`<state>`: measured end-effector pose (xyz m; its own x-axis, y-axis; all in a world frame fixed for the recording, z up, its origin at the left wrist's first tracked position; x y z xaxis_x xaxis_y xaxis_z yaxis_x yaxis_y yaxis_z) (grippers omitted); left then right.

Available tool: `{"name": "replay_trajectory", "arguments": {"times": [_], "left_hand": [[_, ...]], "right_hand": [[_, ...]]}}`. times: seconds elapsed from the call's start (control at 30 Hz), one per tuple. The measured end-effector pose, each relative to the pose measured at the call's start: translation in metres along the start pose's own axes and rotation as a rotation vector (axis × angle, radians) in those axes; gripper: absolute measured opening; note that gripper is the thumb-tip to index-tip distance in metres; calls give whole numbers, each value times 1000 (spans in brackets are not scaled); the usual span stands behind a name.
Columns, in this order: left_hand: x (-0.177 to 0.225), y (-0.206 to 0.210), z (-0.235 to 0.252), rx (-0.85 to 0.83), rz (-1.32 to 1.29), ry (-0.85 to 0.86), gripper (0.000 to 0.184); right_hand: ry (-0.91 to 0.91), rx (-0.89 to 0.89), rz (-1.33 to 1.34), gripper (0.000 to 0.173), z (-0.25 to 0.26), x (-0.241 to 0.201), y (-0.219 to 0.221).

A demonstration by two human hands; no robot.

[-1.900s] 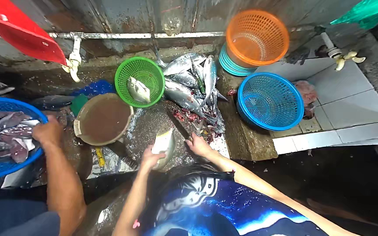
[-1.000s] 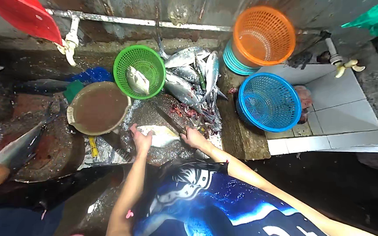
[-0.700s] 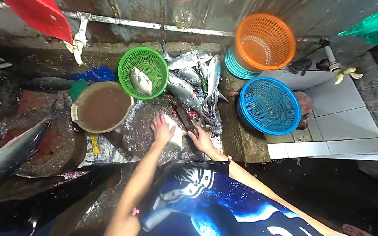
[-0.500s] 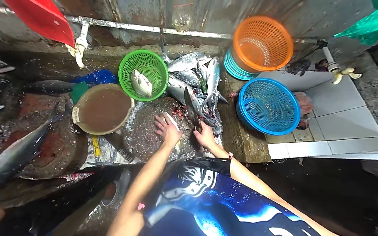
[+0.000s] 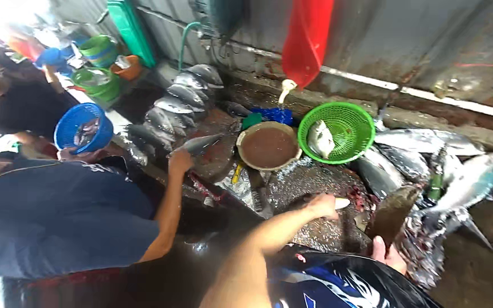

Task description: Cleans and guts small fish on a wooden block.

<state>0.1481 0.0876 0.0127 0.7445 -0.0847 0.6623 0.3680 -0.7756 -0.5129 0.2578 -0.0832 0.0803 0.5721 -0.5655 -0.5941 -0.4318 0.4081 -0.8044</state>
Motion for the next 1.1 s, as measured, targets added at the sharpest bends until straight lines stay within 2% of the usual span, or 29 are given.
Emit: {"name": "replay_trajectory", "arguments": {"times": [0.07,0.13,0.23,0.3,0.4,0.47,0.57,0.63,0.7,0.8,0.83,0.87,0.93,0.97,1.03,1.1], "left_hand": [[-7,-35,-16,-30,99,-31,44],[-16,-60,-29,12,176,-83,38],[-24,-55,-9,87,286,-38,32],[-24,-44,9,112,400,-10,34],[-18,-35,13,70,494,-37,42],[-16,-37,14,73,508,-53,42],[-15,-36,11,78,551,-71,39],[-15,-36,12,78,564,-59,37],[-14,-37,12,86,572,-53,36],[-12,-34,9,101,576,-50,33],[-13,-35,9,109,561,-55,34],[-14,-36,10,114,546,-63,35],[-17,-39,12,124,527,-81,38],[-17,-41,13,125,527,-89,39],[-17,-44,14,122,522,-91,40],[-20,-44,13,110,521,-90,40]], "right_hand": [[-18,-71,-28,42,-10,-17,1],[-107,-85,-23,44,-10,-17,10],[-94,-205,119,42,14,-15,31],[-45,-299,254,45,49,-19,47],[0,-272,332,61,88,-9,63],[20,-256,285,63,91,-8,73],[91,-462,129,66,69,-10,105],[107,-512,81,63,78,-13,107],[52,-392,136,58,100,-24,89],[-65,-27,307,48,114,-34,60],[-82,16,276,46,109,-34,63],[-59,-59,169,48,97,-30,74],[44,-432,-37,59,63,-13,113],[85,-546,-57,63,53,-9,121],[106,-638,-76,65,58,-9,115],[80,-553,-53,59,78,-18,96]]}}
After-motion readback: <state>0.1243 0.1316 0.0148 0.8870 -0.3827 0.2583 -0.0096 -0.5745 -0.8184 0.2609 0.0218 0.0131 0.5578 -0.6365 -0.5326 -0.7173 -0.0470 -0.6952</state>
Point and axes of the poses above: each hand's wrist, its own z-axis towards the middle knuckle, its own y-axis out of the palm, x = y × z, the point moved 10 cm from there along z, towards the middle knuckle, and after that the axes turned 14 degrees about -z, right-handed, at the moved point
